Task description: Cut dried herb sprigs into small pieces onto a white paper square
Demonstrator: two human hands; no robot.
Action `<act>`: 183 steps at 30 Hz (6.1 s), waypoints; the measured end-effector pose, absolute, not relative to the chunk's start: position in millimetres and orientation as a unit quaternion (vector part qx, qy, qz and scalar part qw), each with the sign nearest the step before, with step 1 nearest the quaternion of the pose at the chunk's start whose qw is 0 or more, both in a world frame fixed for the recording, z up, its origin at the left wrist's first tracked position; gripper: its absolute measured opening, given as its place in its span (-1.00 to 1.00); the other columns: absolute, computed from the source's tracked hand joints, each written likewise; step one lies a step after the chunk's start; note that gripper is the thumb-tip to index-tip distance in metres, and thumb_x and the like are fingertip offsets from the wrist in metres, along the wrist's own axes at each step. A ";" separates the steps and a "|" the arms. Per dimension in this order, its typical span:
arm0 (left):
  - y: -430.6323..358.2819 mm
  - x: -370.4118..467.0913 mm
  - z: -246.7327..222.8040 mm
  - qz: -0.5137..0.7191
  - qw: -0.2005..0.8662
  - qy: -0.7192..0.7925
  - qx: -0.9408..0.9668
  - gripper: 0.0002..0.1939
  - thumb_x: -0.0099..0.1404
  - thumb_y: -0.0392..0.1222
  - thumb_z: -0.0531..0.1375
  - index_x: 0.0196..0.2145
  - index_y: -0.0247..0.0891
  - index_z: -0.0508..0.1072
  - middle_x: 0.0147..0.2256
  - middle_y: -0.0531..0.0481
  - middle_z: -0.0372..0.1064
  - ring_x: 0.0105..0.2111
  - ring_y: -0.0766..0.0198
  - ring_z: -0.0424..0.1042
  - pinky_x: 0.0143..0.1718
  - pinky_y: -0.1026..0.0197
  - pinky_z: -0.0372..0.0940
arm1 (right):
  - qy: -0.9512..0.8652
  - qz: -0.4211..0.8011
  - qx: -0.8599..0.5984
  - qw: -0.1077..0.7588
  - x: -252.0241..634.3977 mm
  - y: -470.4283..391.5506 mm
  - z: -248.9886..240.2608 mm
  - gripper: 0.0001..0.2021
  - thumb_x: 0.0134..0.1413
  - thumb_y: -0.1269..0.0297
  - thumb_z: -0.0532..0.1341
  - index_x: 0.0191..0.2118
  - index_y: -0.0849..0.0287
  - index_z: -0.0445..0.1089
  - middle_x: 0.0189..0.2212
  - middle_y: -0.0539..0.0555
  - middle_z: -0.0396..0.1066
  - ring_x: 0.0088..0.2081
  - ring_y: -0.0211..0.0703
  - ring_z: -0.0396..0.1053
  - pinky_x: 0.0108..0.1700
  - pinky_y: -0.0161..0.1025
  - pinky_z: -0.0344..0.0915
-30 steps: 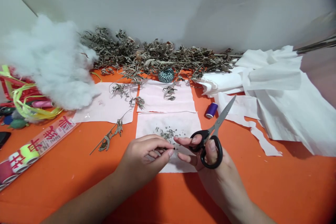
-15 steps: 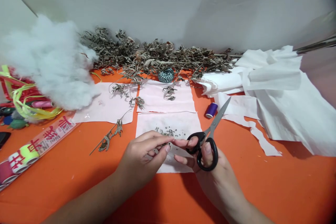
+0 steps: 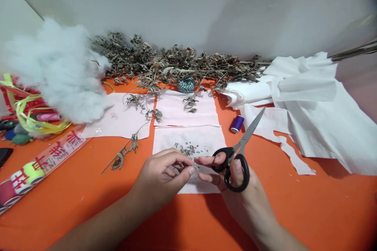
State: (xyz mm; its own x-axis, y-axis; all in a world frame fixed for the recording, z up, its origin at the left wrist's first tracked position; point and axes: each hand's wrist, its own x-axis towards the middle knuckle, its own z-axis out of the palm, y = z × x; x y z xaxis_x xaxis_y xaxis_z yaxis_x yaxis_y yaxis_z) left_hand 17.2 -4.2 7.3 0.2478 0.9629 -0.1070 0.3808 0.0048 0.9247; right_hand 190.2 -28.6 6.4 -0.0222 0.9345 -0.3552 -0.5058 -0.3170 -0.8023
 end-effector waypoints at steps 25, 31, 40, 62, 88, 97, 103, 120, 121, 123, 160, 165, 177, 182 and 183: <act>-2.6 15.3 2.8 0.246 0.480 0.489 0.685 -0.81 0.32 -0.19 0.15 -0.29 -0.23 0.58 -0.43 0.02 0.45 -0.54 0.38 0.30 -0.52 0.36 0.20 | -0.184 0.730 -0.411 0.514 196.9 -21.8 -0.8 -0.68 0.08 -0.07 0.31 -0.32 0.11 0.50 -0.26 0.08 0.60 -0.18 -0.15 0.54 -0.08 -0.24 0.47; -2.9 15.6 7.5 0.245 0.502 0.506 0.657 -0.85 0.26 -0.24 0.15 -0.44 -0.27 0.47 -0.53 0.09 0.31 -0.55 0.39 0.21 -0.51 0.33 0.13 | -0.228 0.692 -0.472 0.497 191.6 -23.3 5.4 -0.64 0.04 -0.09 0.33 -0.35 0.14 0.47 -0.26 0.13 0.59 -0.18 -0.10 0.53 -0.07 -0.18 0.45; -1.3 8.6 1.6 0.336 0.715 0.473 0.391 -0.87 0.24 -0.18 0.24 -0.43 -0.26 0.47 -0.38 -0.03 0.53 -0.39 0.30 0.50 -0.46 0.35 0.39 | -0.614 0.464 -0.547 0.330 212.7 -21.2 1.4 -0.77 0.13 0.15 0.26 -0.47 0.12 0.30 -0.54 0.00 0.38 -0.51 -0.23 0.27 -0.47 -0.30 0.19; 2.4 3.8 7.7 0.397 0.796 0.359 0.283 -0.91 0.24 -0.25 0.27 -0.39 -0.31 0.55 -0.18 -0.13 0.61 -0.26 0.20 0.60 -0.38 0.36 0.47 | -0.770 0.275 -0.523 0.239 219.1 -15.5 -8.1 -0.88 -0.12 0.43 0.28 -0.45 0.15 0.30 -0.60 -0.07 0.26 -0.56 -0.29 0.16 -0.53 -0.40 0.04; 1.3 2.2 2.9 0.395 0.789 0.361 0.301 -0.92 0.26 -0.23 0.27 -0.35 -0.27 0.57 -0.20 -0.09 0.59 -0.30 0.28 0.54 -0.36 0.37 0.46 | -0.763 0.310 -0.511 0.246 209.3 -21.1 -11.9 -0.65 0.05 0.25 0.28 -0.48 0.09 0.02 -0.61 -0.15 0.04 -0.57 -0.33 -0.01 -0.52 -0.40 -0.05; 2.0 3.2 6.6 0.396 0.790 0.363 0.294 -0.90 0.22 -0.21 0.30 -0.39 -0.30 0.55 -0.23 -0.10 0.59 -0.36 0.30 0.54 -0.38 0.37 0.45 | -0.747 0.340 -0.517 0.245 207.2 -22.0 -8.8 -0.61 -0.02 0.27 0.31 -0.48 0.08 -0.02 -0.62 -0.17 0.00 -0.58 -0.34 -0.07 -0.54 -0.39 -0.07; 2.7 2.5 5.5 0.398 0.790 0.359 0.297 -0.91 0.22 -0.22 0.31 -0.42 -0.27 0.54 -0.25 -0.06 0.59 -0.40 0.34 0.53 -0.38 0.37 0.46 | -0.745 0.345 -0.521 0.232 205.8 -22.1 -6.0 -0.62 -0.04 0.24 0.31 -0.46 0.07 -0.01 -0.61 -0.17 0.02 -0.57 -0.33 -0.06 -0.53 -0.38 -0.07; 1.3 1.9 6.5 0.397 0.784 0.370 0.300 -0.91 0.24 -0.24 0.28 -0.42 -0.29 0.53 -0.24 -0.07 0.59 -0.35 0.30 0.54 -0.38 0.36 0.46 | -0.735 0.368 -0.523 0.227 206.6 -22.2 -6.7 -0.61 -0.04 0.22 0.32 -0.47 0.08 0.00 -0.62 -0.18 0.00 -0.57 -0.35 -0.09 -0.55 -0.39 -0.08; 1.2 1.8 6.4 0.397 0.784 0.372 0.298 -0.90 0.24 -0.24 0.28 -0.42 -0.28 0.52 -0.24 -0.07 0.59 -0.34 0.29 0.54 -0.38 0.36 0.46 | -0.736 0.366 -0.523 0.226 206.9 -22.2 -6.8 -0.61 -0.04 0.24 0.32 -0.47 0.08 0.00 -0.62 -0.18 0.00 -0.57 -0.35 -0.08 -0.54 -0.39 -0.08; 1.4 2.2 6.5 0.397 0.782 0.374 0.300 -0.91 0.24 -0.23 0.29 -0.41 -0.29 0.52 -0.24 -0.08 0.59 -0.32 0.27 0.55 -0.38 0.36 0.46 | -0.739 0.362 -0.521 0.227 207.6 -22.3 -7.6 -0.65 -0.05 0.31 0.29 -0.48 0.08 0.00 -0.62 -0.18 0.01 -0.58 -0.35 -0.07 -0.54 -0.39 -0.08; 4.1 4.7 8.2 0.393 0.768 0.399 0.309 -0.90 0.24 -0.22 0.28 -0.38 -0.31 0.55 -0.24 -0.11 0.59 -0.28 0.24 0.55 -0.40 0.38 0.46 | -0.722 0.393 -0.526 0.219 208.8 -21.1 -8.1 -0.67 0.01 0.31 0.25 -0.51 0.09 0.00 -0.64 -0.17 0.02 -0.58 -0.35 -0.07 -0.54 -0.40 -0.08; 3.2 4.1 9.3 0.397 0.772 0.389 0.308 -0.91 0.25 -0.24 0.28 -0.37 -0.30 0.57 -0.24 -0.08 0.59 -0.28 0.26 0.55 -0.40 0.40 0.47 | -0.711 0.410 -0.527 0.219 207.8 -21.7 -7.6 -0.68 0.01 0.31 0.25 -0.50 0.09 0.03 -0.63 -0.17 0.02 -0.57 -0.35 -0.06 -0.54 -0.40 -0.07; 5.9 4.8 5.8 0.397 0.769 0.392 0.313 -0.90 0.23 -0.22 0.29 -0.37 -0.31 0.57 -0.25 -0.08 0.59 -0.29 0.27 0.55 -0.40 0.40 0.46 | -0.717 0.410 -0.522 0.212 209.0 -21.7 -8.8 -0.64 0.01 0.25 0.29 -0.52 0.10 0.01 -0.64 -0.17 0.04 -0.58 -0.36 -0.06 -0.55 -0.41 -0.06; 5.0 4.3 6.9 0.394 0.763 0.406 0.314 -0.88 0.20 -0.19 0.31 -0.37 -0.30 0.59 -0.27 -0.09 0.60 -0.31 0.26 0.54 -0.43 0.41 0.45 | -0.713 0.409 -0.528 0.213 209.9 -22.0 -10.1 -0.66 0.01 0.30 0.26 -0.53 0.10 0.02 -0.65 -0.17 0.03 -0.59 -0.36 -0.06 -0.55 -0.40 -0.08; 4.5 3.9 6.9 0.395 0.761 0.408 0.314 -0.88 0.20 -0.18 0.31 -0.36 -0.30 0.59 -0.27 -0.09 0.60 -0.31 0.26 0.54 -0.43 0.41 0.45 | -0.712 0.409 -0.528 0.215 209.7 -21.9 -9.7 -0.67 0.01 0.33 0.25 -0.54 0.10 0.02 -0.65 -0.17 0.02 -0.59 -0.36 -0.07 -0.55 -0.40 -0.08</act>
State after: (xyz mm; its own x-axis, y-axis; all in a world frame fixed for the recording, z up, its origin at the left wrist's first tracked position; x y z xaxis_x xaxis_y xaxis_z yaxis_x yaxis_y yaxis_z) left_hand 3.9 4.5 6.9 0.3552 0.8572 -0.3728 -0.3447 0.4908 0.8002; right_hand 209.7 -21.9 -9.7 -0.3495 0.9284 -0.1261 0.5767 0.1071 -0.8099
